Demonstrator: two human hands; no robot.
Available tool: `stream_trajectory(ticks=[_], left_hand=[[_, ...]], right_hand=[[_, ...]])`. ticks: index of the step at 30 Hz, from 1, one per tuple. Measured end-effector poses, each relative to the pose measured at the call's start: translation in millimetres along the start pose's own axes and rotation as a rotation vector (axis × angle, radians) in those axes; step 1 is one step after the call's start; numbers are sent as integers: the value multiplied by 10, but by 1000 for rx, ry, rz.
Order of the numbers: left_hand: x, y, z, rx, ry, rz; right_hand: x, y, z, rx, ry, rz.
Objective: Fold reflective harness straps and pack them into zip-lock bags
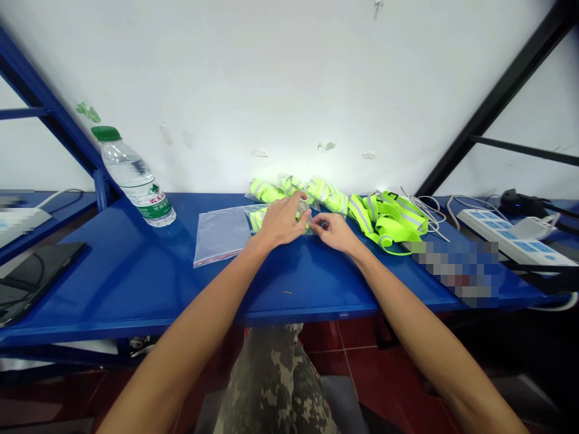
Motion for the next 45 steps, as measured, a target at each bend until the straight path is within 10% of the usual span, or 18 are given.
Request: stream_trajectory(ticks=[18, 32, 45], left_hand=[[44, 80, 20, 74, -67, 13], [-208, -20, 12, -15, 148, -220], [-221, -148, -28, 18, 319, -178]], right_hand=[[-143, -106, 27, -15, 112, -38], [-270, -190, 29, 198, -13, -163], [-343, -240, -65, 448, -244, 179]])
Point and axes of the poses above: each hand's wrist, its own z-axis away from the middle knuckle, its own y-axis out of the back of the hand, x = y × z, the point moved 7 cm from there along -z, towards the middle knuckle, and after that the axes turned 3 degrees about -x, right-handed, at the moved point
